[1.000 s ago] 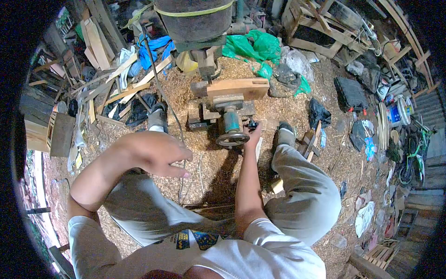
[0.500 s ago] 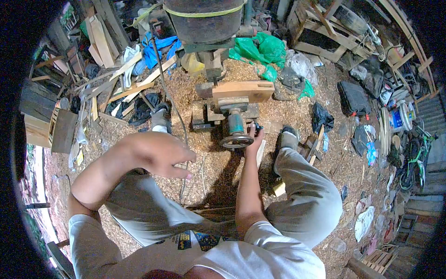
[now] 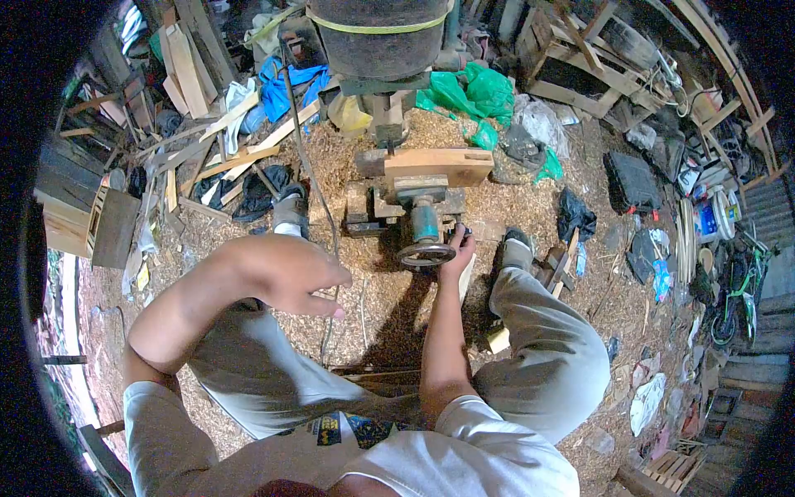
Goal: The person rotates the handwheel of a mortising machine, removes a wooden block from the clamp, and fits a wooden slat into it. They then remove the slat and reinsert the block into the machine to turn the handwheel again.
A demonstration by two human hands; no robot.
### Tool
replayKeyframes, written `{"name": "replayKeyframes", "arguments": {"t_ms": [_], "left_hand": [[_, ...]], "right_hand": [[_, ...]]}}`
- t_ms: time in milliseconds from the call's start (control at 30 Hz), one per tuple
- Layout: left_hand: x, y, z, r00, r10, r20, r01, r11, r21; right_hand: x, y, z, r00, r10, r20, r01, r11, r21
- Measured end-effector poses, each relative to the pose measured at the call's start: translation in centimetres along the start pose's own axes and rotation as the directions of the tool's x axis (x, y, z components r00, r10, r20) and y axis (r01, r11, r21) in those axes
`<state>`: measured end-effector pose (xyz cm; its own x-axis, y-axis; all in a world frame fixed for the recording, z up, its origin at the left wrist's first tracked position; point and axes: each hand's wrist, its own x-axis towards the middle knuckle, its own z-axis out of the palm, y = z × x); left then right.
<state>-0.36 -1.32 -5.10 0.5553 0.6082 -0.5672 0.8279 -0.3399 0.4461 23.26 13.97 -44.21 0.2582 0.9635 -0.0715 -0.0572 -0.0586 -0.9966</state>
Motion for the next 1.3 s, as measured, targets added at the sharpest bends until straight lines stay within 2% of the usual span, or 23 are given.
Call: {"name": "replayKeyframes", "arguments": {"t_ms": [167, 267, 333, 400, 500, 633, 700, 800, 867, 900, 967, 1100, 1300], "left_hand": [[-0.2, 0.6, -0.5, 1.0, -0.02, 0.024, 0.02, 1.0, 0.021], [-0.3, 1.2, -1.0, 0.997, -0.057, 0.058, 0.057, 0.998, 0.011], [-0.2, 1.2, -1.0, 0.995, -0.067, 0.074, 0.065, 0.998, 0.026], [-0.3, 1.3, -1.1, 0.994, -0.072, 0.078, 0.07, 0.997, 0.025], [-0.3, 1.2, -0.9, 0.994, -0.071, 0.078, 0.069, 0.997, 0.019], [-0.3, 1.4, -1.1, 0.996, -0.061, 0.068, 0.061, 0.998, 0.006], [-0.2, 1.6, -1.3, 0.996, -0.058, 0.066, 0.057, 0.998, 0.009], [0.0, 1.9, -1.3, 0.997, -0.064, 0.05, 0.063, 0.998, 0.01], [0.2, 2.2, -1.6, 0.997, -0.067, 0.038, 0.066, 0.998, 0.015], [0.3, 2.4, -1.8, 0.996, -0.075, 0.051, 0.074, 0.997, 0.024], [0.6, 2.7, -2.0, 0.995, -0.081, 0.063, 0.078, 0.996, 0.036], [1.4, 2.5, -1.5, 0.997, -0.064, 0.039, 0.062, 0.997, 0.039], [2.3, 2.7, -1.3, 0.997, -0.053, 0.05, 0.051, 0.997, 0.055]], "right_hand": [[0.6, 1.0, 0.0, 1.0, 0.007, -0.01, -0.007, 1.0, 0.011], [3.0, 6.3, -0.9, 1.0, 0.019, 0.004, -0.019, 1.0, 0.012], [3.1, 6.2, -0.8, 1.0, 0.011, 0.025, -0.011, 1.0, 0.004], [2.6, 5.3, -0.6, 0.996, 0.089, 0.028, -0.092, 0.987, 0.128], [1.8, 4.1, -0.1, 0.991, 0.135, 0.007, -0.134, 0.97, 0.201], [2.9, 5.4, -0.6, 0.987, 0.158, 0.043, -0.16, 0.986, 0.053], [2.7, 5.4, -0.5, 0.986, 0.167, -0.006, -0.167, 0.986, 0.013], [2.1, 3.3, -0.8, 0.979, 0.202, 0.013, -0.202, 0.979, 0.006], [1.1, 0.0, -1.1, 0.937, 0.333, 0.107, -0.34, 0.938, 0.059], [1.3, 0.3, -1.0, 0.939, 0.329, 0.103, -0.336, 0.94, 0.064], [2.2, 2.8, -1.0, 0.972, 0.223, 0.08, -0.229, 0.971, 0.075], [2.9, 4.0, -1.5, 0.971, 0.205, 0.126, -0.213, 0.975, 0.056], [3.3, 4.3, -2.1, 0.951, 0.288, 0.111, -0.288, 0.958, -0.014]]}}
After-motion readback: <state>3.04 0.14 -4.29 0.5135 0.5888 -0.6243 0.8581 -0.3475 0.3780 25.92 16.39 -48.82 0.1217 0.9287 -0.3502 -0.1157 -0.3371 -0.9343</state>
